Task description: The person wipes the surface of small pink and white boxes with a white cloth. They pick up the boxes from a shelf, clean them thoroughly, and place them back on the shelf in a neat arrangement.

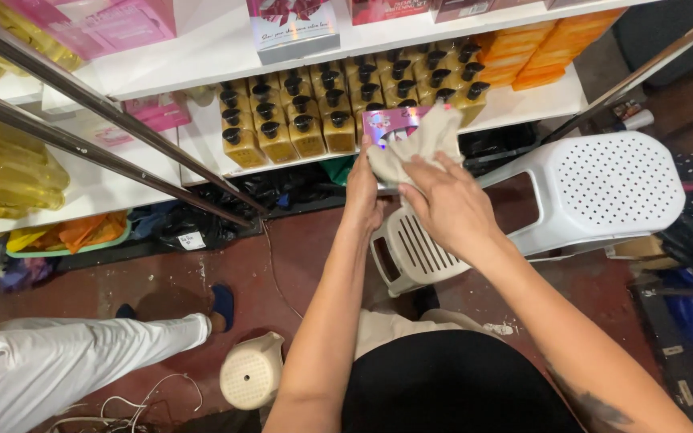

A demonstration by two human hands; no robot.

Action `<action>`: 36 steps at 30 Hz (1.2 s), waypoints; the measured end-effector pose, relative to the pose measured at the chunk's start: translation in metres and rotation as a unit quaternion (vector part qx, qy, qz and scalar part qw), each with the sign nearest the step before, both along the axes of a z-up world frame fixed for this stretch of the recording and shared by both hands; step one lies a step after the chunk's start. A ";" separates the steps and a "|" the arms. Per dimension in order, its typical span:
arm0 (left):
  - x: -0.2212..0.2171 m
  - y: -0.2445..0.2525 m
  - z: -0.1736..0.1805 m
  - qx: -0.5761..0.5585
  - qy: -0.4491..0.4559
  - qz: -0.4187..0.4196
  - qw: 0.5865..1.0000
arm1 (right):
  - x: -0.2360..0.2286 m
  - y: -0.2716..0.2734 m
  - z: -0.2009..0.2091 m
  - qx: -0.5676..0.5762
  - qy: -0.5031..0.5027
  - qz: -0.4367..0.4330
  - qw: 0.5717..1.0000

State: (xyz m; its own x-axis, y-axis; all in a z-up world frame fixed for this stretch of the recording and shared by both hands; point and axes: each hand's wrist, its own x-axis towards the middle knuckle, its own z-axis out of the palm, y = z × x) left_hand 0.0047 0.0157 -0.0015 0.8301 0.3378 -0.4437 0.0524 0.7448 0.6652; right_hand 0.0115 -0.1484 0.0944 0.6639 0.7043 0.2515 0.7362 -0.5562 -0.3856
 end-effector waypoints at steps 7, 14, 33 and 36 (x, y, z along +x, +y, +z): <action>-0.004 0.004 0.002 -0.042 -0.081 -0.034 0.995 | -0.028 0.022 0.050 0.142 0.126 -0.032 0.981; -0.008 0.012 -0.014 -0.009 -0.071 0.034 0.997 | -0.016 0.059 -0.005 0.022 -0.096 -0.026 0.995; -0.033 0.093 0.053 0.045 -0.034 0.025 0.998 | 0.105 0.050 -0.051 0.363 0.690 -0.120 0.615; -0.024 0.106 0.060 0.069 -0.025 0.037 0.997 | 0.059 0.080 0.005 0.373 0.717 -0.170 0.564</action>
